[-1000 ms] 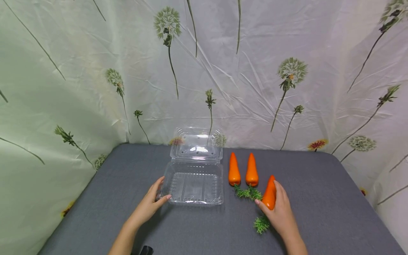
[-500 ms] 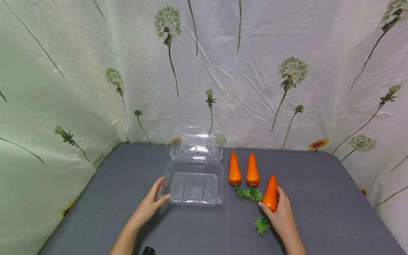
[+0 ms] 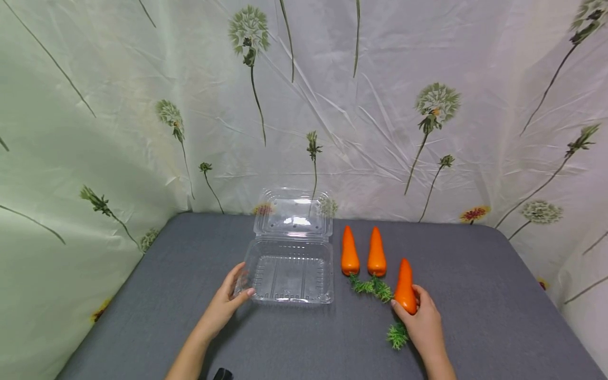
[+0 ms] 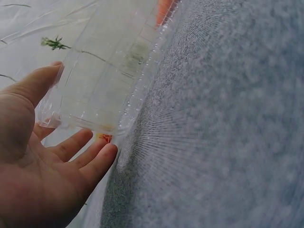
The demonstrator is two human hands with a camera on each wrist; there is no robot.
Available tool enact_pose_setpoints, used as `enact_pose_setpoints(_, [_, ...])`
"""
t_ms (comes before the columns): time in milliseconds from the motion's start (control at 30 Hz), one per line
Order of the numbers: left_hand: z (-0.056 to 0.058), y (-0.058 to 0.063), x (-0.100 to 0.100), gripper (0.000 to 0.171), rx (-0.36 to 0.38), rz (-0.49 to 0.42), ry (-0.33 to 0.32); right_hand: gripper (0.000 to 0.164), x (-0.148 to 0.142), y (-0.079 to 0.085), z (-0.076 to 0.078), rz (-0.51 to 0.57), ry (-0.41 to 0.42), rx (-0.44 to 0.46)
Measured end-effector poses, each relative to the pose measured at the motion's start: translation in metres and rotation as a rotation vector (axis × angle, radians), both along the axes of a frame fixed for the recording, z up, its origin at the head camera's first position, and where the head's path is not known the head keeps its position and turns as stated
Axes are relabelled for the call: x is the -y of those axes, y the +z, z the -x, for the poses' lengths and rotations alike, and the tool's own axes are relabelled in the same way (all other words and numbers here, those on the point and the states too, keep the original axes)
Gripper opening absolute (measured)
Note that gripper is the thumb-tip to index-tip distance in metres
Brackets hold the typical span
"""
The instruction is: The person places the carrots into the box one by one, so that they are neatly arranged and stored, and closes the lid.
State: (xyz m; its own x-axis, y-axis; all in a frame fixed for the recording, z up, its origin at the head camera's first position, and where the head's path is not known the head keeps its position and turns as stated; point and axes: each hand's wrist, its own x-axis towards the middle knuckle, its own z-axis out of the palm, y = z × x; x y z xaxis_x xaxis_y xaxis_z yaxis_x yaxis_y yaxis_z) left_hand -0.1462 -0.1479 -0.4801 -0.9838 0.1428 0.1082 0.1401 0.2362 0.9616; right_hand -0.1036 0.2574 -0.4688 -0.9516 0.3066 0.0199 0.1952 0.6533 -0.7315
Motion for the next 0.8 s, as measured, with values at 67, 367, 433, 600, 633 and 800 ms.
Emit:
enact_pose_setpoints(67, [0.000, -0.001, 0.000, 0.071, -0.001, -0.005, 0.000, 0.068, 0.000, 0.000, -0.001, -0.002, -0.024, -0.027])
enact_pose_setpoints(367, [0.000, -0.002, 0.000, 0.070, -0.021, -0.004, 0.012, 0.061, 0.001, 0.001, -0.002, 0.088, -0.086, -0.142])
enact_pose_setpoints(433, [0.000, -0.002, 0.000, 0.069, -0.017, -0.010, 0.013, 0.060, 0.002, 0.002, -0.002, 0.103, -0.081, -0.167])
enact_pose_setpoints(600, [0.000, -0.002, 0.000, 0.070, 0.002, -0.021, 0.019, 0.057, 0.006, 0.008, -0.002, 0.123, -0.082, -0.239])
enact_pose_setpoints(633, [0.000, -0.003, 0.000, 0.070, 0.004, -0.021, 0.019, 0.057, 0.007, 0.009, -0.002, 0.119, -0.084, -0.252])
enact_pose_setpoints(800, [0.000, -0.002, -0.001, 0.071, 0.027, -0.019, 0.025, 0.056, 0.010, 0.014, -0.001, 0.084, -0.068, -0.320])
